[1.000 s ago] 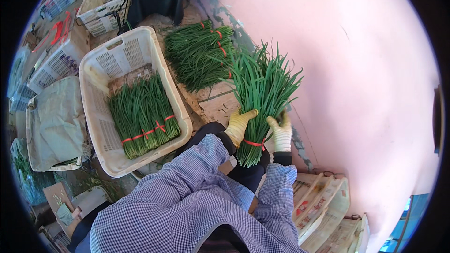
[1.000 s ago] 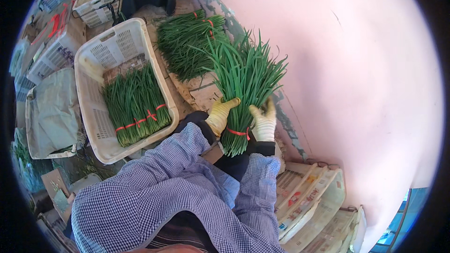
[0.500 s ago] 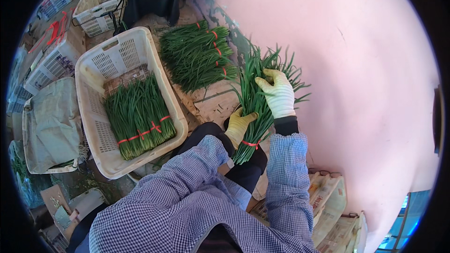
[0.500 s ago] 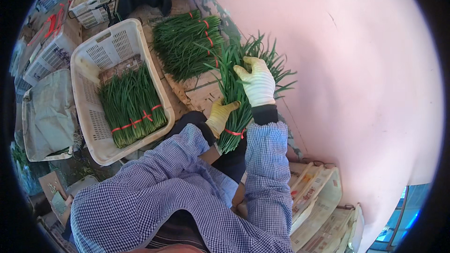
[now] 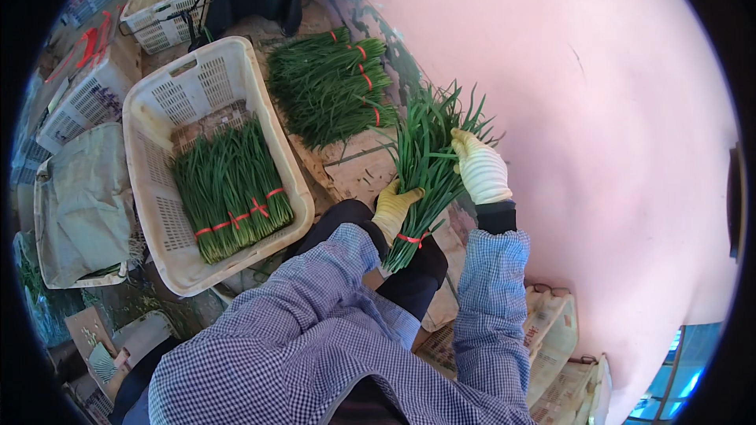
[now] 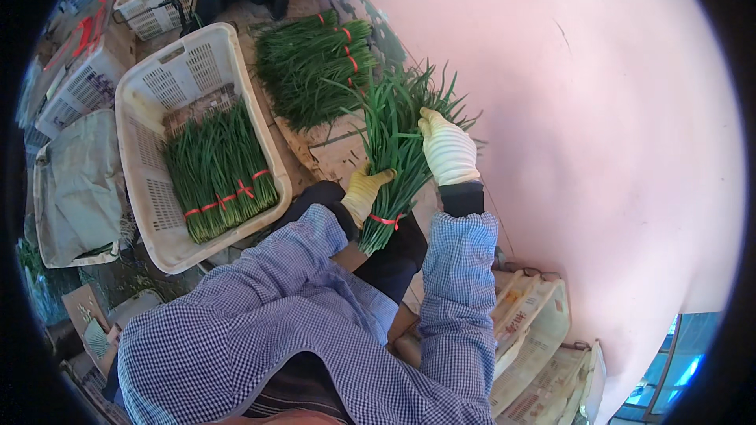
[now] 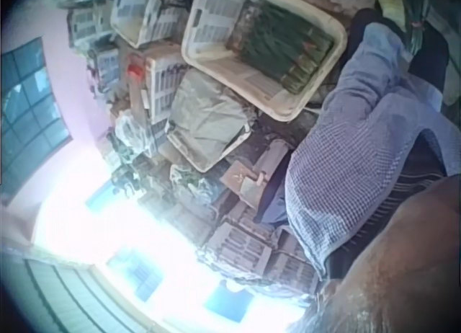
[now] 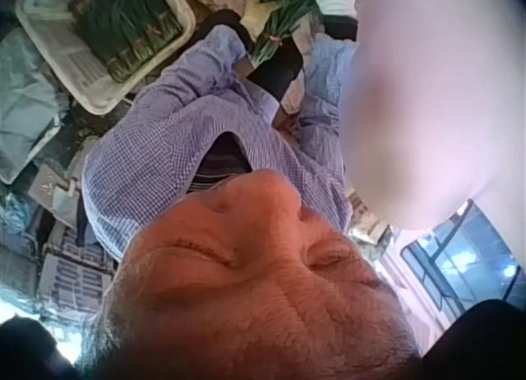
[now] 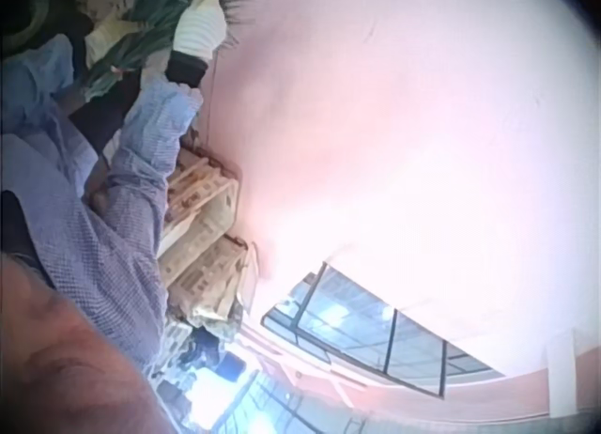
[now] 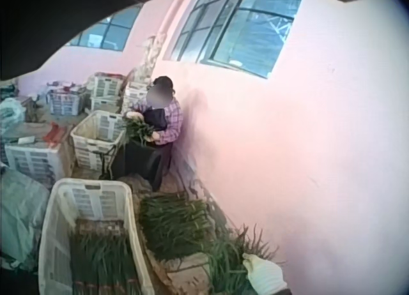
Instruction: The person picks up bundles of green onions from a pile on the floor, inspects them, and places them into a white plastic basket. The person repeats this process, moving bundles from the floor to the basket.
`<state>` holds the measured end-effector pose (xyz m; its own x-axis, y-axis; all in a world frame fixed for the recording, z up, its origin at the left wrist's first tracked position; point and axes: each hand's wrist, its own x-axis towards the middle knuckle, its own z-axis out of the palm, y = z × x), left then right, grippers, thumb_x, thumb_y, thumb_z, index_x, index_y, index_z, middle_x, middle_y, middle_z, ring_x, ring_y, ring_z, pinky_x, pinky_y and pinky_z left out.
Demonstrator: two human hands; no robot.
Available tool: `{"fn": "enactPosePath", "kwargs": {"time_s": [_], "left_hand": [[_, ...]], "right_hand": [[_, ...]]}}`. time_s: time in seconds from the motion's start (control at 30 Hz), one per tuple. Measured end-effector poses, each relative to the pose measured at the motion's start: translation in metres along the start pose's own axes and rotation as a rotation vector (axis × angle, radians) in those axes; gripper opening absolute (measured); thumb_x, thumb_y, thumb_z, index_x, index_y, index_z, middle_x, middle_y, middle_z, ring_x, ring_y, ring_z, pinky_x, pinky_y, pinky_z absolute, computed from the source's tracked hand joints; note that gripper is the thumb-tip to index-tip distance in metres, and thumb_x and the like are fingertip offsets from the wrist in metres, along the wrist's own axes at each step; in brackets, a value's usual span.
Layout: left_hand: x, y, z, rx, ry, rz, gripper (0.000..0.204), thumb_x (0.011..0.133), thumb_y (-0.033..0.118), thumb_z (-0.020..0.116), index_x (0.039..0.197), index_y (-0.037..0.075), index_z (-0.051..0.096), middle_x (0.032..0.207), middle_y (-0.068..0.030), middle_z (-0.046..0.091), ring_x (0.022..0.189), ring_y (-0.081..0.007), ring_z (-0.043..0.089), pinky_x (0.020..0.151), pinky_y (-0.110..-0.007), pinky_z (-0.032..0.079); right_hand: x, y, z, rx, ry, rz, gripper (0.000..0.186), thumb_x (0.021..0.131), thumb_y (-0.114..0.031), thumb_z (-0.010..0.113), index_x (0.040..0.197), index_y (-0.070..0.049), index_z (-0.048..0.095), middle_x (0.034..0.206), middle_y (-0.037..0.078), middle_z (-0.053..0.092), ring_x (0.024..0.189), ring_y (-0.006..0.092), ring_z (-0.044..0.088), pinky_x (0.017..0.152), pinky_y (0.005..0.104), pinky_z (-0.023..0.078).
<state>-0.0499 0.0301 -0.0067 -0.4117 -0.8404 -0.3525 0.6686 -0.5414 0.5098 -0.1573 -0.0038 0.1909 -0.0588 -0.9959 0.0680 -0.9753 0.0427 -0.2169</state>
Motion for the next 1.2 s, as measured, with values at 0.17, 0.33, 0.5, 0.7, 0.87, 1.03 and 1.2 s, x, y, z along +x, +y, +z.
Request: {"fn": "enactPosePath", "kwargs": {"time_s": [0.17,0.33,0.5,0.7,0.87,1.03,1.2], "left_hand": [[-0.01,0.017,0.012,-0.113,-0.008,-0.088,0.027,0.09,-0.002,0.065,0.117,0.0,0.062,0.104,-0.0133,0.071,0.087,-0.0287,0.071,0.077,-0.041,0.062],[-0.019,0.031,0.014,-0.128,0.021,-0.131,0.026,0.091,-0.001,0.064,0.117,-0.001,0.061,0.103,-0.015,0.071,0.085,-0.0299,0.072,0.073,-0.042,0.063],[-0.019,0.033,0.012,-0.109,0.036,-0.105,0.025,0.092,0.0,0.064,0.116,-0.001,0.062,0.101,-0.0144,0.071,0.083,-0.0292,0.072,0.071,-0.041,0.062],[-0.014,0.028,0.008,-0.09,0.044,-0.11,0.025,0.091,0.0,0.065,0.116,-0.001,0.063,0.102,-0.0134,0.072,0.083,-0.0275,0.072,0.072,-0.039,0.062],[-0.011,0.022,0.003,-0.079,0.021,-0.068,0.023,0.09,0.0,0.067,0.114,-0.001,0.065,0.102,-0.0115,0.072,0.085,-0.0252,0.071,0.074,-0.036,0.061],[-0.014,0.024,0.004,-0.079,0.014,-0.051,0.025,0.09,0.0,0.067,0.115,-0.001,0.065,0.103,-0.0101,0.072,0.088,-0.0226,0.07,0.079,-0.035,0.059],[-0.015,0.032,0.008,-0.121,-0.004,-0.045,0.029,0.091,-0.001,0.065,0.12,0.0,0.061,0.1,-0.0104,0.07,0.083,-0.0218,0.07,0.072,-0.033,0.06]], "right_hand": [[-0.009,-0.004,-0.008,0.35,-0.192,0.317,0.028,0.101,-0.018,0.053,0.124,-0.008,0.063,0.077,0.01,0.068,0.055,0.0161,0.059,0.056,0.0309,0.05],[-0.01,0.007,-0.003,0.662,0.014,0.344,0.027,0.103,-0.012,0.047,0.124,-0.007,0.064,0.069,0.002,0.061,0.05,0.008,0.048,0.05,0.0243,0.044],[-0.015,-0.006,-0.012,0.749,-0.002,0.379,0.028,0.102,-0.011,0.05,0.125,-0.009,0.064,0.069,0.0,0.059,0.051,0.0061,0.047,0.049,0.0224,0.042],[-0.007,-0.014,0.009,0.421,0.065,0.073,0.04,0.09,-0.015,0.071,0.129,-0.013,0.064,0.069,0.005,0.057,0.059,0.0125,0.05,0.059,0.0288,0.047],[0.013,-0.026,0.02,0.11,0.036,0.05,0.042,0.085,-0.03,0.074,0.121,-0.011,0.066,0.089,0.018,0.071,0.083,0.0362,0.068,0.075,0.0445,0.051],[0.022,-0.019,0.034,0.249,0.059,0.095,0.02,0.086,-0.022,0.072,0.096,-0.004,0.068,0.074,0.015,0.068,0.063,0.0267,0.064,0.059,0.0379,0.048],[0.003,-0.027,0.022,1.055,0.033,0.403,0.012,0.088,-0.014,0.069,0.089,-0.002,0.07,0.061,0.003,0.058,0.043,0.0081,0.044,0.041,0.0234,0.035]]}}
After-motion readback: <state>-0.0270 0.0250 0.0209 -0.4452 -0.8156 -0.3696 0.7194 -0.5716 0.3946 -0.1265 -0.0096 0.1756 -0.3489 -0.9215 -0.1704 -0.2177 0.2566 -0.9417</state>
